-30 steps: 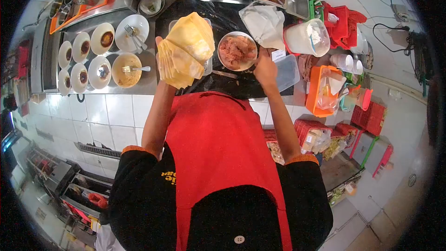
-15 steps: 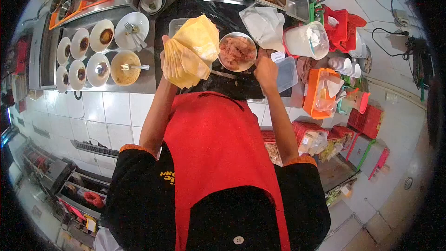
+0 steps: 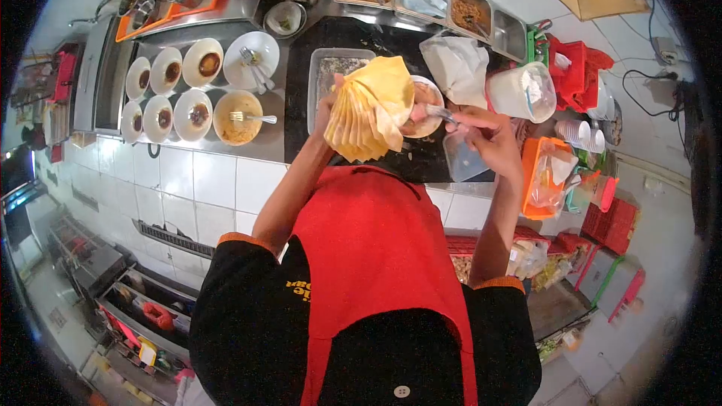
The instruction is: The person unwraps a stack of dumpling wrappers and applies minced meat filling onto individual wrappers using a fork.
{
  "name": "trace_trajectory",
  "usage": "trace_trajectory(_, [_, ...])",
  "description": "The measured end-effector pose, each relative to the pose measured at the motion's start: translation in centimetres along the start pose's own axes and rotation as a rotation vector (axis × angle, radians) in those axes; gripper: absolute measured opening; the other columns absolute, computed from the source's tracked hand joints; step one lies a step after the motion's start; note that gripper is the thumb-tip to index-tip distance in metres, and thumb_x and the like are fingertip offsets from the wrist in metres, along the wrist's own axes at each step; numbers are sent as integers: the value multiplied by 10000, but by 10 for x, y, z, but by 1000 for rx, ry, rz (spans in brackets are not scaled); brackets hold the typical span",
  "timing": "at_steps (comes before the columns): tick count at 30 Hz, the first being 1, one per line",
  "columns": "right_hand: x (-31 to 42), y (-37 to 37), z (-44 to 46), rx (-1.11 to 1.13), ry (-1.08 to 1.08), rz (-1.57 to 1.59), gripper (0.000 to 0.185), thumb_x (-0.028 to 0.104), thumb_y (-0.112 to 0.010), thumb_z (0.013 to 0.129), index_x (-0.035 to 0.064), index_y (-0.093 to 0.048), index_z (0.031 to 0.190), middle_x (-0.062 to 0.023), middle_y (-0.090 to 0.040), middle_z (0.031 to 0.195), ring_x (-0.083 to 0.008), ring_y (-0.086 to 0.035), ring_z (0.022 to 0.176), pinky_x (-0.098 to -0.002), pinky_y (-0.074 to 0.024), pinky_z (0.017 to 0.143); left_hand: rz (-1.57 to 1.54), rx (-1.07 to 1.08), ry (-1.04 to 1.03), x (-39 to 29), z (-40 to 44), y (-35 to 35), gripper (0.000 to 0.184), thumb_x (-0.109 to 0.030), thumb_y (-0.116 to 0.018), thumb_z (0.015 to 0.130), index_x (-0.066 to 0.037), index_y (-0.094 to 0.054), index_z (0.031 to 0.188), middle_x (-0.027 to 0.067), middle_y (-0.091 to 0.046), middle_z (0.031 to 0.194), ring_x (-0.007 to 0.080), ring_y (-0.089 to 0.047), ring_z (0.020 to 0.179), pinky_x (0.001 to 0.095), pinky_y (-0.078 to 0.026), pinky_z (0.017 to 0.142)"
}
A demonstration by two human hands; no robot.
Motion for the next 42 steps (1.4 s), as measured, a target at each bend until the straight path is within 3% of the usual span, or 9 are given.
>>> trace_trajectory(2, [26, -12, 5, -170, 189, -124, 258, -35, -638, 860, 34, -728, 1092, -75, -688, 913, -95, -578, 711, -207, -439, 596, 38, -58, 66, 12, 6, -14, 734, -569, -424, 970, 50, -414, 1364, 218, -577, 1263, 319, -612, 1115, 443, -496, 974])
trace_trajectory(3, [29, -15, 11, -225, 344, -249, 231, -33, -636, 873, 20, -726, 1078, -85, -681, 911, -106, -596, 749, -213, -455, 620, -17, -12, 79, 14, 7, -23, 618, -447, -419, 1003, 37, -388, 1387, 220, -550, 1306, 332, -593, 1150, 453, -471, 1008])
trace_trajectory(9, [-11, -27, 28, -410, 512, -116, 179, -52, -612, 893, -4, -729, 1020, -90, -678, 913, -115, -609, 750, -225, -471, 624, -135, 154, 62, 8, 6, -19, 553, -214, -424, 901, 30, -378, 1395, 215, -536, 1328, 336, -579, 1174, 443, -457, 1035])
trace_trajectory(18, [40, -18, 5, -202, 151, 7, 363, -171, -488, 839, 1, -718, 1061, -95, -690, 867, -113, -568, 652, -217, -452, 612, 273, -86, -74, -10, -7, -28, 633, -270, -505, 900, 32, -335, 1430, 210, -498, 1382, 345, -542, 1233, 444, -426, 1074])
trace_trajectory(20, [41, -17, 17, -193, 175, -80, 366, -173, -502, 814, -2, -719, 1054, -101, -688, 863, -130, -581, 672, -230, -462, 653, 291, 111, -25, -5, -8, -30, 674, -310, -534, 890, 25, -329, 1437, 209, -493, 1389, 345, -537, 1239, 445, -419, 1079])
trace_trajectory(27, [49, -23, 20, -249, 410, -274, 428, -190, -491, 805, 35, -728, 1082, -91, -674, 881, -117, -590, 720, -220, -439, 626, 205, -10, -87, -2, -6, -43, 736, -555, -366, 983, 17, -330, 1444, 214, -479, 1402, 353, -524, 1250, 474, -425, 1065])
trace_trajectory(30, [40, -40, 22, -344, 487, -196, 423, -206, -514, 775, 38, -745, 1033, -93, -670, 893, -127, -599, 733, -226, -466, 670, -54, 156, -44, -3, -2, -53, 623, -455, -387, 999, 11, -372, 1413, 229, -515, 1353, 346, -569, 1197, 474, -474, 1019])
trace_trajectory(34, [19, -31, 23, -383, 451, -144, 377, -198, -547, 774, 31, -753, 992, -74, -668, 884, -117, -593, 734, -222, -467, 654, -70, 164, -49, -5, -1, -60, 663, -514, -340, 1007, 12, -380, 1409, 229, -529, 1336, 346, -583, 1174, 478, -479, 1010])
trace_trajectory(42, [10, -29, 27, -238, 252, 13, 231, -36, -709, 804, 32, -687, 1023, -21, -606, 841, -61, -492, 674, -211, -376, 570, 379, -115, 11, 4, -6, -36, 693, -333, -482, 873, 23, -305, 1441, 218, -494, 1382, 349, -560, 1213, 472, -455, 1044])
Point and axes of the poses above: each hand's wrist, its own z-axis towards the middle knuckle, its own y-axis out of the back of the hand, x = y × z, the point moved 6 cm from there along z, towards the middle knuckle
